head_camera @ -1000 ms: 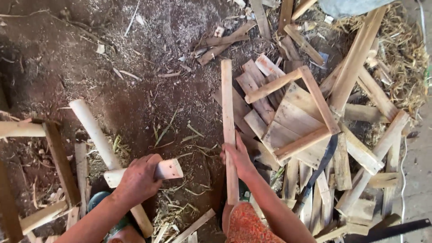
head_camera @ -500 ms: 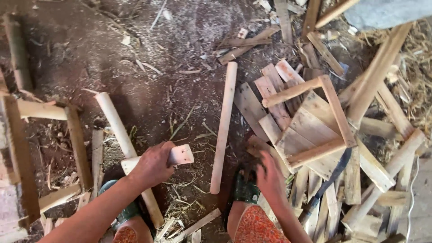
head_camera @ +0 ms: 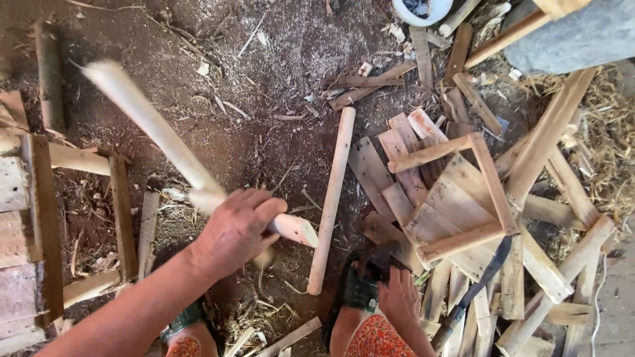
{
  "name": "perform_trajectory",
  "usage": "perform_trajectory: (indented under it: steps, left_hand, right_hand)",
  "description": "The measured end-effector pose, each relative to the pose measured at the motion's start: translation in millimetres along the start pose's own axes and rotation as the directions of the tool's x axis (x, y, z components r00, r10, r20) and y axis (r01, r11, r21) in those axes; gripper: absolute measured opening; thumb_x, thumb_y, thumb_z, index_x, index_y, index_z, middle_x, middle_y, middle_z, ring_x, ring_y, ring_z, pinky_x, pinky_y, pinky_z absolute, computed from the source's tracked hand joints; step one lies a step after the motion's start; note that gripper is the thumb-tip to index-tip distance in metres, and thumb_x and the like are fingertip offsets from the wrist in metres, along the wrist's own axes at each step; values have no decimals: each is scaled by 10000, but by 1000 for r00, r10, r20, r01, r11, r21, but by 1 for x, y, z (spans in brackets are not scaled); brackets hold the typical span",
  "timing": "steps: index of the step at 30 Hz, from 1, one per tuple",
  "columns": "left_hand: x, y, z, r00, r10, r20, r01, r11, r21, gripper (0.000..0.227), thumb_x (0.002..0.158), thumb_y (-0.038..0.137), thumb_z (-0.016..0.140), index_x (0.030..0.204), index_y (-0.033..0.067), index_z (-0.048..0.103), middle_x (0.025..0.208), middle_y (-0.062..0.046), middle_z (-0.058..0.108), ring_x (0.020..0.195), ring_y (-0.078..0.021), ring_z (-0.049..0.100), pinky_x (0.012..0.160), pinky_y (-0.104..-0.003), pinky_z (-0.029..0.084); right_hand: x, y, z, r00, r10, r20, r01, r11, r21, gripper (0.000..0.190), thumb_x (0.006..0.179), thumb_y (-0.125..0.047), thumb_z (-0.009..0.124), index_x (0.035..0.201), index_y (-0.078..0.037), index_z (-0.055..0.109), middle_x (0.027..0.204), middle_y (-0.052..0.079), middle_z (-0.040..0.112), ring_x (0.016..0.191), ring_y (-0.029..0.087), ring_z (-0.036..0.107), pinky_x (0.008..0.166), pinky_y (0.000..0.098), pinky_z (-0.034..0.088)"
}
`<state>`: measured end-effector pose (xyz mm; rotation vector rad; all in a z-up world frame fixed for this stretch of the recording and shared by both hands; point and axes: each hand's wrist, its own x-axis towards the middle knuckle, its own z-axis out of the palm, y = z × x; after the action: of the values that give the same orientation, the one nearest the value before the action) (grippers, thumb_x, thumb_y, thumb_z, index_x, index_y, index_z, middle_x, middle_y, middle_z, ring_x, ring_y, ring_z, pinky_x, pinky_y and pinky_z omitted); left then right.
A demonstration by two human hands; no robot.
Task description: The person assembles a small wooden stool frame on the ground, fitting wooden rungs between the legs and hammering nails to secure cross pieces, then picks up a hammer and works on additional wooden parts among scrap wood.
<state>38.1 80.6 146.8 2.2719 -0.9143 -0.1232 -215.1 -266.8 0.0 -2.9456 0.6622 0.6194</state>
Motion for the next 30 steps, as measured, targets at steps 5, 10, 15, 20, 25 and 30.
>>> perform_trajectory:
  steps: [5,10,15,20,25,30]
  left_hand:
    - [38,11,-35,915,334,-225,-289,934,211,177,781,50,667,866,151,549,834,34,608,719,-111,556,688,-271,512]
    - [44,-9,24,798,537,-273,-411,816,406,327,896,270,632,1172,163,491,1004,-9,630,768,-128,479,701,-249,421]
    - [16,-20,98,909,378,-175,-316,899,305,447,771,136,586,1193,118,442,969,-49,547,847,-203,471,762,-341,385]
    - [-12,-26,156,905,281,319,-400,815,419,222,831,291,514,998,145,524,989,-94,531,965,-274,487,860,-403,345]
    - [-28,-50,187,846,83,526,-423,704,571,785,627,153,787,1302,169,386,1101,-28,538,1057,-254,473,904,-392,296]
    - [-7,-49,187,965,233,119,-255,736,627,300,727,232,641,969,147,487,862,-63,550,809,-222,498,835,-367,324]
  right_hand:
    - [5,16,24,995,-86,-46,82,994,-67,347,826,-278,572,1098,-79,492,958,79,527,843,215,535,738,362,475]
    - [-2,-5,-13,1000,-27,-6,28,971,238,352,836,-173,528,1172,-94,461,990,81,540,792,250,568,705,398,489]
    - [-11,-2,-41,992,-108,-65,125,786,605,270,774,-114,505,1028,-56,575,834,99,611,683,239,554,636,331,460]
    - [-12,-26,-138,956,-204,212,-178,173,969,176,748,71,502,920,31,506,523,100,544,370,163,446,316,275,350]
    - [-5,-70,-170,973,-179,144,-24,546,838,612,768,-41,532,1328,-114,298,821,118,584,516,156,524,402,276,458]
    - [-9,-56,-99,985,-169,36,75,606,792,727,760,-53,589,1421,-89,288,848,100,618,518,135,549,409,237,455]
